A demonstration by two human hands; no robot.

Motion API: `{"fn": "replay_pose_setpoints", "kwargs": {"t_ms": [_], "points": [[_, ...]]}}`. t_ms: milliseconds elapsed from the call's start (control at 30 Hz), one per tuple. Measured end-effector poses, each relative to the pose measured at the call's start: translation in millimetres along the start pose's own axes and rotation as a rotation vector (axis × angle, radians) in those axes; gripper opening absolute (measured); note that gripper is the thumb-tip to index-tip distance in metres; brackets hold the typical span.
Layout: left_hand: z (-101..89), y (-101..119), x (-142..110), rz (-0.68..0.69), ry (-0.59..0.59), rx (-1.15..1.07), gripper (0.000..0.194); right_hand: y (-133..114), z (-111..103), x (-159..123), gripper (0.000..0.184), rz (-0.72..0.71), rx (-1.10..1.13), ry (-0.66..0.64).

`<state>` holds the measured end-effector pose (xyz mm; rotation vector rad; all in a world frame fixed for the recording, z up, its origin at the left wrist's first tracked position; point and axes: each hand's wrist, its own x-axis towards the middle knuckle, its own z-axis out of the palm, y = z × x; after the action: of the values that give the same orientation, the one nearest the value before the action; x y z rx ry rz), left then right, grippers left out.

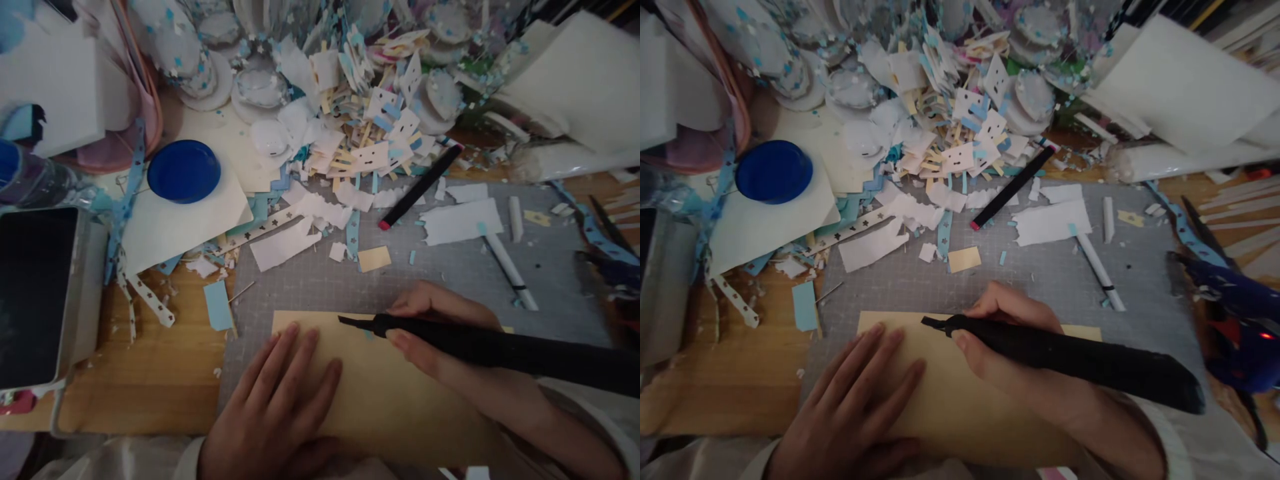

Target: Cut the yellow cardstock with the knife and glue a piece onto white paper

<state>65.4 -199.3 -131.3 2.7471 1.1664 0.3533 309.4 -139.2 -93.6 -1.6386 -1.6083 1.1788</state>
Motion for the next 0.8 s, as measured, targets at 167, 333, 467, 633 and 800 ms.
{"fn": "replay_pose_setpoints", "kwargs": {"t_ms": [167,333,467,633,800], "points": [[-1.2,0,1,0.004,-0.011,-0.003,0.068,4,-8,-2,0.009,-0.007,-0.022,0.012],[-0.6,1,1,-0.003,-0.008,-0.003,0.067,10,-17,-6,0.011,0.001,-0.034,0.029],[-0.4,1,2,-0.025,-0.004,-0.010,0.064,11,-25,-8,0.014,0.051,-0.077,0.012],[-0.2,2,0,-0.021,-0.006,-0.018,0.065,14,-32,-9,0.015,0.026,-0.066,0.029],[0.3,1,-1,-0.029,-0.012,-0.034,0.066,17,-37,-12,0.014,0.045,-0.058,0.022]]}}
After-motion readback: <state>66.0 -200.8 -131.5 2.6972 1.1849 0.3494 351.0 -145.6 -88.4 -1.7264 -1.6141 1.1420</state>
